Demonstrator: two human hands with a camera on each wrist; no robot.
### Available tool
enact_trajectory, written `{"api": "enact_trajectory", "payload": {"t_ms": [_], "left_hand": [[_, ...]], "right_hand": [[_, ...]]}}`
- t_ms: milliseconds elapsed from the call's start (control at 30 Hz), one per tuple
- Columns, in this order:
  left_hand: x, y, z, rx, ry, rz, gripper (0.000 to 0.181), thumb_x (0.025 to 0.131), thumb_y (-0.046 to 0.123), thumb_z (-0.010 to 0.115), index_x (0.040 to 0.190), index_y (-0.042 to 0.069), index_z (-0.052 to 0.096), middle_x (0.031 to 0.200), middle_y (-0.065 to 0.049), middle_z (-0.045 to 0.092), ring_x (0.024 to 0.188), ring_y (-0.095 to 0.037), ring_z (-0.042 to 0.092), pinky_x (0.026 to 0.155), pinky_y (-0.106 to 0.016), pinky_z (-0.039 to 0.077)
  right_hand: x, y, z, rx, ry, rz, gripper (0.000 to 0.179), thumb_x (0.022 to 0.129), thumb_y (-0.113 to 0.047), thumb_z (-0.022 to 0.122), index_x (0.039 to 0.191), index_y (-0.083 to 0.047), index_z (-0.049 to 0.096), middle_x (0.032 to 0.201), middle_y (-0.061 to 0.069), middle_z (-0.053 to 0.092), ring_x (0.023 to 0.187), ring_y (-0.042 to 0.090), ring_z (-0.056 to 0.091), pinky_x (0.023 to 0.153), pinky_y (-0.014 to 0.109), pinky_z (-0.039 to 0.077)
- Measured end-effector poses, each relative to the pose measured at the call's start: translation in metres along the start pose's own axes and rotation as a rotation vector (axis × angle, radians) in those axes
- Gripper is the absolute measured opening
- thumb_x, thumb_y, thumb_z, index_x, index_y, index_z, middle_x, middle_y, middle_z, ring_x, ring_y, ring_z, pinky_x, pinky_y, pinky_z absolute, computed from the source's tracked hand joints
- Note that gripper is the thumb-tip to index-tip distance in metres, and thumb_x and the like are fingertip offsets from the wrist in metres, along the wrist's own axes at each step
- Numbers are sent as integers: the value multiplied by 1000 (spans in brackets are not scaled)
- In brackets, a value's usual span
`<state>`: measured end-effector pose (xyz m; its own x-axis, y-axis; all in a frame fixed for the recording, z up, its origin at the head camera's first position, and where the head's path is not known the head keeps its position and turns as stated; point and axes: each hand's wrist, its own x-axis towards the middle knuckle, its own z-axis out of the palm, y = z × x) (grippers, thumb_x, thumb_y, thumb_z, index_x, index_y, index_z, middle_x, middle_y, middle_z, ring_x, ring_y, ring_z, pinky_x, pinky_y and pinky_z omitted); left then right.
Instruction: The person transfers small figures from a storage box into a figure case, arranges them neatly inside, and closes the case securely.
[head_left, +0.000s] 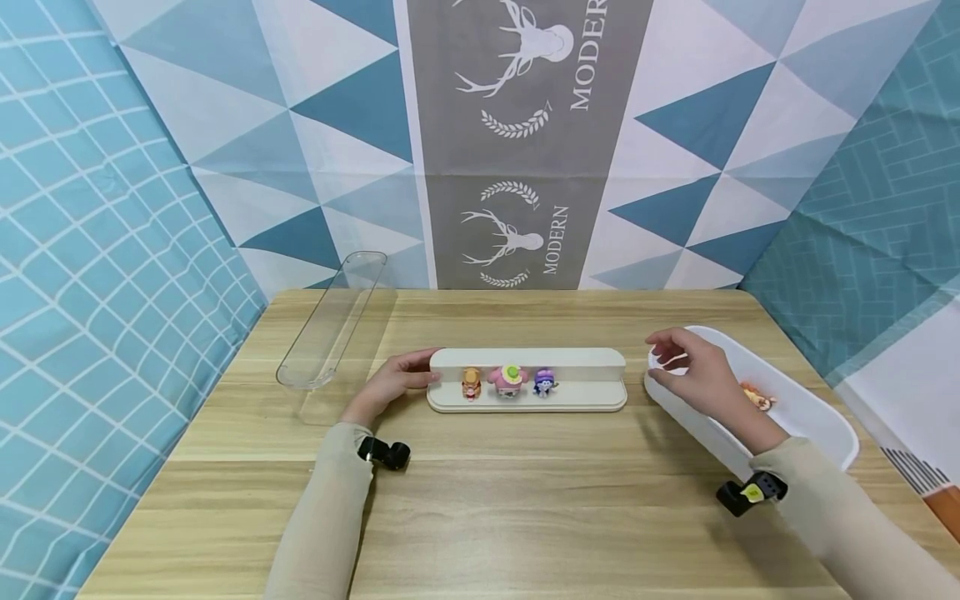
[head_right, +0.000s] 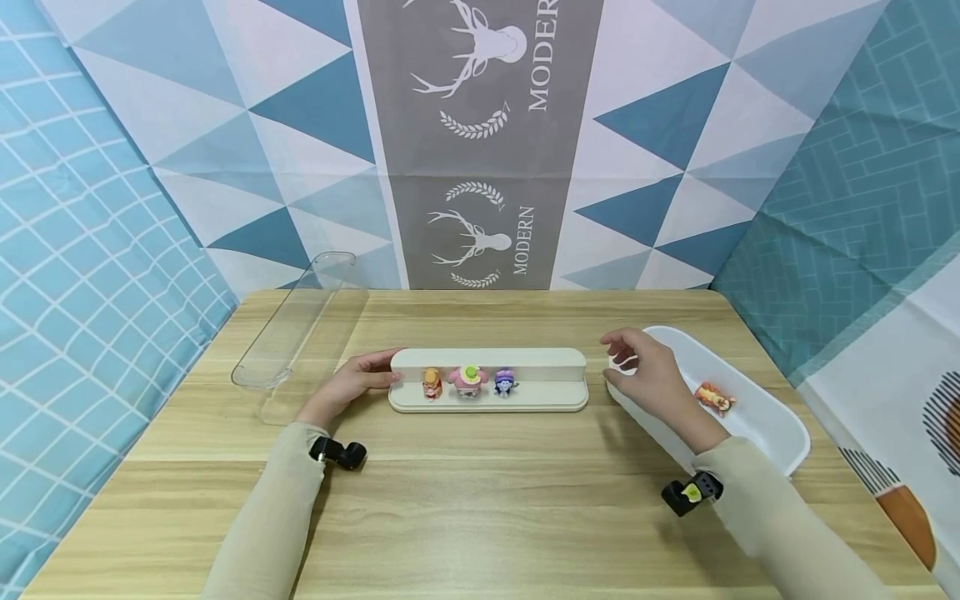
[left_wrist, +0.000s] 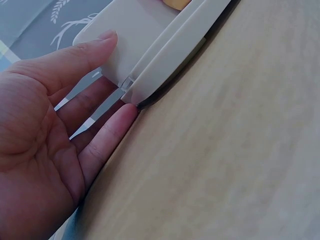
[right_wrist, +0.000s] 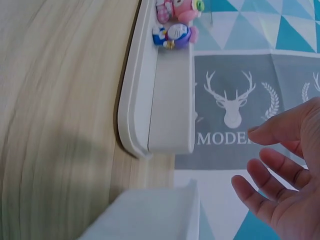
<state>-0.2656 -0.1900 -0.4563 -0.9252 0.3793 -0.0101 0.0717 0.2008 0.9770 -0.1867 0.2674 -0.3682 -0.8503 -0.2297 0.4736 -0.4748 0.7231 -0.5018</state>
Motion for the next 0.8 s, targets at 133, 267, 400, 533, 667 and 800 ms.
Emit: {"api": "enact_trajectory", "payload": {"t_ms": [133, 267, 400, 533, 667, 800], "left_hand": [[0, 1, 0, 7, -1, -4, 56, 91, 5, 70, 144, 0, 51, 141, -21, 54, 120, -24, 54, 96, -27, 44], [0, 2, 0, 7, 5, -10, 56, 91, 5, 70, 144, 0, 51, 141, -21, 54, 121, -25, 53, 96, -26, 44], [0, 2, 1, 7, 9, -13, 56, 91, 5, 70, 143, 0, 51, 140, -21, 54, 121, -26, 54, 96, -27, 44], [0, 1, 1, 5, 11, -18, 56, 91, 5, 70, 143, 1, 52, 140, -20, 55, 120, -26, 54, 96, -27, 44], [1, -1, 0, 10, 9, -17, 55, 92, 5, 70, 144, 1, 51, 140, -20, 54, 120, -26, 54, 96, -28, 44], [1, -1, 0, 14, 12, -17, 55, 92, 6, 70, 144, 1, 51, 140, -20, 55, 120, -26, 54, 96, -27, 44]], "right_hand": [[0, 4, -8, -22, -11, 0, 40, 76, 13, 77, 113, 5, 63, 93, 17, 64, 82, 31, 63, 70, 41, 55], [1, 10, -12, -28, -25, -27, 39, 76, 13, 77, 112, 4, 64, 93, 15, 65, 82, 30, 63, 70, 38, 56], [2, 16, -15, -38, -52, -51, 38, 77, 12, 77, 111, 2, 64, 93, 12, 66, 82, 27, 63, 70, 34, 56], [4, 19, -20, -56, -83, -78, 38, 77, 12, 77, 112, 2, 64, 94, 11, 66, 82, 25, 63, 70, 33, 56], [6, 22, -28, -69, -125, -108, 38, 77, 12, 77, 112, 1, 64, 94, 9, 66, 82, 23, 63, 71, 33, 55], [8, 25, -39, -53, -184, -113, 37, 79, 10, 77, 112, 2, 64, 95, 10, 66, 83, 21, 63, 72, 28, 54]]}}
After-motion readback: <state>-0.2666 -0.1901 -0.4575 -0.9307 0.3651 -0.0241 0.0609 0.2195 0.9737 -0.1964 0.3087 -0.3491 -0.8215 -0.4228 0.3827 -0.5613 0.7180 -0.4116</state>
